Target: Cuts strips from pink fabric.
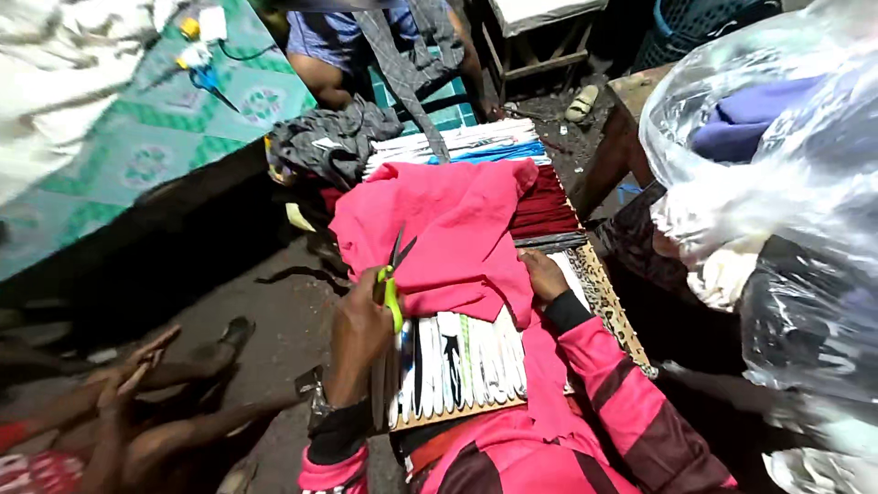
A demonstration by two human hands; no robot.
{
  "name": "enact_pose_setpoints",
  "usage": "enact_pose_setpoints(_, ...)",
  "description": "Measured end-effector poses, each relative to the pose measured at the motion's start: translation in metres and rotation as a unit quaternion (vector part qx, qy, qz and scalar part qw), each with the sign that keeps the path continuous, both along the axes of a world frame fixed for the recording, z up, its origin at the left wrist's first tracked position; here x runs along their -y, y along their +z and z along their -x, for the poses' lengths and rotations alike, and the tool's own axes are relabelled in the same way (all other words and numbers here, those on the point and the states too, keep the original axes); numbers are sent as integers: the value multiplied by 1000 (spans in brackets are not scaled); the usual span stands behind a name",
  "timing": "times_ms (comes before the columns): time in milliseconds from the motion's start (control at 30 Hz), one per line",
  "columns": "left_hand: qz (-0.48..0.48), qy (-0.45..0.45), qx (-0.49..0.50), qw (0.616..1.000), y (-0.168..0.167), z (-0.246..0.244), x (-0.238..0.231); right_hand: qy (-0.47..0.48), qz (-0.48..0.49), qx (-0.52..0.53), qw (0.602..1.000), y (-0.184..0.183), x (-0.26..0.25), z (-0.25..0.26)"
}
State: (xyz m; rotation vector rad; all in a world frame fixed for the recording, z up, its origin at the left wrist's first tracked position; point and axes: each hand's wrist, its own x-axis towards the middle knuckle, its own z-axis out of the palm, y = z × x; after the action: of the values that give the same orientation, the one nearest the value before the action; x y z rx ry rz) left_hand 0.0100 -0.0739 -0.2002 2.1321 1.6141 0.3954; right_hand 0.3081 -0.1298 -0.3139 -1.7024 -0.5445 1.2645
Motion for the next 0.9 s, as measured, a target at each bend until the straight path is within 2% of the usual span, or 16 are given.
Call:
enact_pose_setpoints(67,105,-20,110,988,2,-16,25,1,-7,-83,996,2,6,1)
enact_pose_setpoints(100,188,-32,179,965,5,-25,36,13,-11,-113,993,4,8,2)
enact_pose_setpoints(167,369,-58,290,881,6,-37,52,45,-16,-141,989,12,10,3)
enact_pose_setpoints(233,494,-87,318,804,-8,-40,58,50,-20,-144,988,18,10,7)
enact_pose_setpoints(333,582,-109,320,740,-32,-41,53,29,-40,-91,995,24,13,11)
enact_pose_setpoints(400,607,-122,331,712,-40,-44,50,9,-69,-76,995,28,16,12)
enact_pose_setpoints(567,624,-127,335,695,-46,-68,48,12,-110,-55,992,44,27,23)
enact_pose_setpoints(700,590,-113,311,736,-39,-80,54,13,-146,16,989,49,48,32)
enact_pose_setpoints(733,589,-125,284,746,-35,-78,54,-9,-145,6,989,49,49,29)
enact_pose_setpoints(800,599,-143,239,751,-29,-72,56,-89,-123,-88,985,47,47,21)
enact_pose_setpoints(833,603,-143,224,752,-29,-70,56,-132,-105,-145,975,45,43,17)
enact_pose_setpoints(900,605,-133,219,753,-31,-68,54,-177,-101,-192,960,43,33,11)
